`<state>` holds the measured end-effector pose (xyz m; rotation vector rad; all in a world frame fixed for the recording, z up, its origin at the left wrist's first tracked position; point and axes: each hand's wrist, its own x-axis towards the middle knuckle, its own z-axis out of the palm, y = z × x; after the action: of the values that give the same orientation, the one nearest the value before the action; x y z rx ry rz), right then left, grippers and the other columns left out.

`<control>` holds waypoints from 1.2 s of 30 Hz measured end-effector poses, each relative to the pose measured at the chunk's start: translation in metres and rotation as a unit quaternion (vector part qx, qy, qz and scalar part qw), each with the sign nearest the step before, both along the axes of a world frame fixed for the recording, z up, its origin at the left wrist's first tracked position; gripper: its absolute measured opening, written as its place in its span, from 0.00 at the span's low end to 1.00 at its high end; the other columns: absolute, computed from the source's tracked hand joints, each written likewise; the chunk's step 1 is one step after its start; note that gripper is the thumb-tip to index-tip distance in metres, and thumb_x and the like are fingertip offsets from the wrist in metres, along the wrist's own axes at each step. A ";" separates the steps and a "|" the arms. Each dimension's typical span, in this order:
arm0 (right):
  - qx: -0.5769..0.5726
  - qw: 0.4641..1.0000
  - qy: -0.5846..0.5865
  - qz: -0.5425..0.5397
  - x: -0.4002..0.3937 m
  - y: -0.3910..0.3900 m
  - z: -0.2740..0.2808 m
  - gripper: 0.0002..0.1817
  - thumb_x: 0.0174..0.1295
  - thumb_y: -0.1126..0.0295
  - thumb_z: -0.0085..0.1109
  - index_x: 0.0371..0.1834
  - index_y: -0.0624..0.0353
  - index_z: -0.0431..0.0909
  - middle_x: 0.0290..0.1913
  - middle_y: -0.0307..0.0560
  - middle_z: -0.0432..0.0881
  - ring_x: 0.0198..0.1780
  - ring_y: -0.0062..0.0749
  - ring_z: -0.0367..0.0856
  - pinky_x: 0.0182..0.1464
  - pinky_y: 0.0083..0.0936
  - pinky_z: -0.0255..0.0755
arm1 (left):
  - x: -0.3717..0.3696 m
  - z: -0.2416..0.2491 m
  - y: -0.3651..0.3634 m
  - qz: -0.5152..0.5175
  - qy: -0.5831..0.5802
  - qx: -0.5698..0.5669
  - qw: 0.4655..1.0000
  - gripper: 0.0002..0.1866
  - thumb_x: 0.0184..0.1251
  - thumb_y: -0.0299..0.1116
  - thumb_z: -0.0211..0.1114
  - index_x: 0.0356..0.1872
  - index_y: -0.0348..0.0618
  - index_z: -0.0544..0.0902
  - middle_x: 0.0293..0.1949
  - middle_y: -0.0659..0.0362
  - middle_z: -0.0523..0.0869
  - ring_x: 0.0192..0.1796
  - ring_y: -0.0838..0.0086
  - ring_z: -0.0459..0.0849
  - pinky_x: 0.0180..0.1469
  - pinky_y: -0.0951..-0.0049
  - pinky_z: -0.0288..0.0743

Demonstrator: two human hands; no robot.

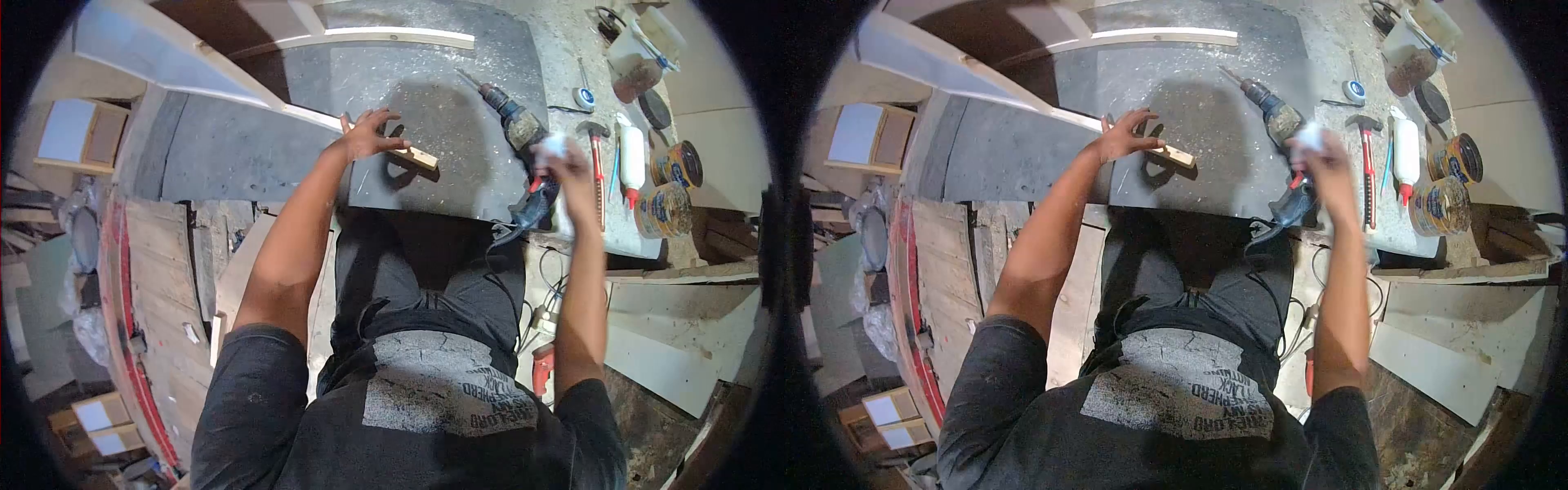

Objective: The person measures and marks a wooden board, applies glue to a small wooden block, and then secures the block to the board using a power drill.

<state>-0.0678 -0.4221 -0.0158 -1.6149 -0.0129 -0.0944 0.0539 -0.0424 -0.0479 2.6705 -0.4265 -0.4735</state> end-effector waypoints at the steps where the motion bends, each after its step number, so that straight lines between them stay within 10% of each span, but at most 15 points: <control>1: -0.023 0.998 0.048 -0.023 0.002 0.031 -0.008 0.11 0.65 0.72 0.57 0.49 0.61 0.77 0.40 0.40 0.86 0.33 0.19 0.77 0.38 0.17 0.72 | 0.000 -0.002 0.001 0.005 0.001 -0.004 1.000 0.44 0.47 0.69 0.65 0.67 0.66 0.68 0.74 0.57 0.57 0.77 0.62 0.50 0.69 0.34 0.19; 16: -0.114 0.989 0.097 0.016 0.008 0.156 -0.049 0.11 0.59 0.64 0.67 0.34 0.62 0.84 0.21 0.33 0.77 0.20 0.14 0.71 0.23 0.16 0.63 | 0.003 -0.016 0.002 0.005 -0.036 -0.004 0.999 0.48 0.43 0.76 0.62 0.67 0.66 0.68 0.73 0.58 0.61 0.76 0.55 0.50 0.69 0.31 0.21; 36: -0.122 0.987 0.106 0.014 0.019 0.175 -0.030 0.12 0.59 0.63 0.66 0.33 0.64 0.84 0.21 0.34 0.77 0.20 0.16 0.69 0.23 0.17 0.60 | 0.004 -0.024 0.001 0.020 -0.048 -0.042 0.998 0.48 0.39 0.72 0.65 0.66 0.63 0.71 0.72 0.60 0.65 0.76 0.52 0.51 0.68 0.33 0.15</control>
<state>-0.0493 -0.2467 -0.0462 -1.8622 0.1222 0.1053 0.0578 -0.0414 -0.0717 2.6233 -0.4107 -0.3085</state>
